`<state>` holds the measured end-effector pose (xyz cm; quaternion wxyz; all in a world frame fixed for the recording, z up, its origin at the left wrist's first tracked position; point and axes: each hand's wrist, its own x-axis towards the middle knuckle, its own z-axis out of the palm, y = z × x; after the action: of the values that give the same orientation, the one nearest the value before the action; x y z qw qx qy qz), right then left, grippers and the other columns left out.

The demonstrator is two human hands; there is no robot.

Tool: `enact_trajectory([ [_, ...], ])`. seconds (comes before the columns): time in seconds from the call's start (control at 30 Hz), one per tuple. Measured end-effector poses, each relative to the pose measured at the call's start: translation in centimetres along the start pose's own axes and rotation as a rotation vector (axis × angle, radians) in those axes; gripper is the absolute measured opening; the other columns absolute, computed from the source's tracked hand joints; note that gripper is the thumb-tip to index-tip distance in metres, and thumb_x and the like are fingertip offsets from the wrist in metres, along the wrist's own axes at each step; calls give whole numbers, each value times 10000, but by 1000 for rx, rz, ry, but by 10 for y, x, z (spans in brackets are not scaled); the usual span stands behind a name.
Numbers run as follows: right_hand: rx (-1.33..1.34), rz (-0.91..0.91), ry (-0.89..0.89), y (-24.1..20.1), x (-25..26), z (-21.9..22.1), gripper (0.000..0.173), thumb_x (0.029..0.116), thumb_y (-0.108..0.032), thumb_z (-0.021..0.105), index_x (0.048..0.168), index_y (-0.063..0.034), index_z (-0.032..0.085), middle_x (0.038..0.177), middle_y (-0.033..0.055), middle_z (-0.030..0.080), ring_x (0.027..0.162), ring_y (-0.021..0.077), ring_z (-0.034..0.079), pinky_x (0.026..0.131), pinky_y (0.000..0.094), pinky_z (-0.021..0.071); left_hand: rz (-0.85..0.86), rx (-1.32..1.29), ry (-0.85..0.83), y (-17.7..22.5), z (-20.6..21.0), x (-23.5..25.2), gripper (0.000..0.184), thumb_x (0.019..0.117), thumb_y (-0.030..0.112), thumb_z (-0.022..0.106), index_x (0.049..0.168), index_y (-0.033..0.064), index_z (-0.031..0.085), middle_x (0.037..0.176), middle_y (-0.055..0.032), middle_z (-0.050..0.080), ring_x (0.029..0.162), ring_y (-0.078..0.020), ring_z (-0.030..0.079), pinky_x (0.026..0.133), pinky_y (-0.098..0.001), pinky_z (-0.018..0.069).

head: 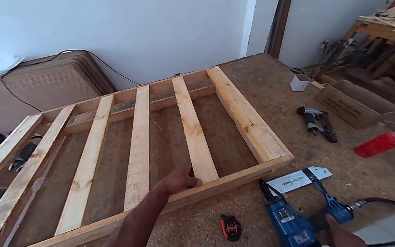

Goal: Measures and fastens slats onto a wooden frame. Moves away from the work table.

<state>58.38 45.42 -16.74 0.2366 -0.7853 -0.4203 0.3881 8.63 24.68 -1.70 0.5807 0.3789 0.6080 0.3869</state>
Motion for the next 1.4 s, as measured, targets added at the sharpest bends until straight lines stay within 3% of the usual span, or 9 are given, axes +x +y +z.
enact_trajectory([
  [0.13,409,289,-215,-13,26,25,664,963,-459,679,1441,-47,474,1242,226,632,1037,361,660,825,586,562,-6,49,73,-1,2,0,537,842,193,793,1300,21,572,1087,-112,749,976,-213,740,891,-391,617],
  [0.3,750,254,-181,-14,27,47,211,989,-97,619,1167,-9,547,789,108,632,644,201,638,614,386,596,-45,127,172,-2,5,-1,532,764,196,833,1231,46,626,1035,-91,767,931,-206,755,838,-373,639],
  [0.43,802,97,1,-36,-22,36,275,901,37,672,1139,26,535,745,127,637,586,210,639,551,383,596,-36,99,179,-3,3,-2,578,715,259,865,1205,55,636,1000,-95,772,885,-208,762,792,-366,648],
  [0.53,782,-123,29,-42,-75,22,412,889,27,698,1241,34,485,810,106,656,660,194,678,633,380,629,-46,89,170,-2,0,-1,566,716,263,858,1200,66,639,983,-92,772,859,-207,762,764,-359,649],
  [0.67,749,-408,-51,-13,-121,28,393,804,-119,807,1116,-27,586,907,5,703,852,118,702,802,326,620,-93,107,172,0,0,-3,550,725,238,843,1211,80,640,974,-80,772,843,-199,759,748,-353,647],
  [0.8,762,-576,-347,12,-135,39,373,832,-302,855,1114,-111,703,1136,79,743,1118,223,691,980,403,575,-81,157,139,3,-1,1,435,784,198,809,1182,89,670,966,-57,771,849,-169,750,770,-336,638],
  [1.07,720,-469,-363,-33,-176,11,291,695,53,753,938,-76,656,851,38,729,807,184,723,790,380,636,-40,37,79,16,6,-9,371,918,16,714,1270,46,602,1024,-108,760,867,-204,747,771,-351,635],
  [1.2,663,-727,-635,-26,-240,-38,189,865,-191,789,1022,-288,752,953,-46,755,996,145,716,1054,405,529,-60,10,57,12,3,-9,347,919,81,743,1238,43,611,971,-109,752,798,-195,729,706,-334,615],
  [1.4,669,-1099,-722,-55,-302,-27,153,951,-197,707,1102,-215,711,945,2,733,1053,223,701,1091,483,498,7,10,38,1,-5,-3,335,907,111,775,1191,-1,638,963,-134,754,830,-229,741,771,-380,631],
])
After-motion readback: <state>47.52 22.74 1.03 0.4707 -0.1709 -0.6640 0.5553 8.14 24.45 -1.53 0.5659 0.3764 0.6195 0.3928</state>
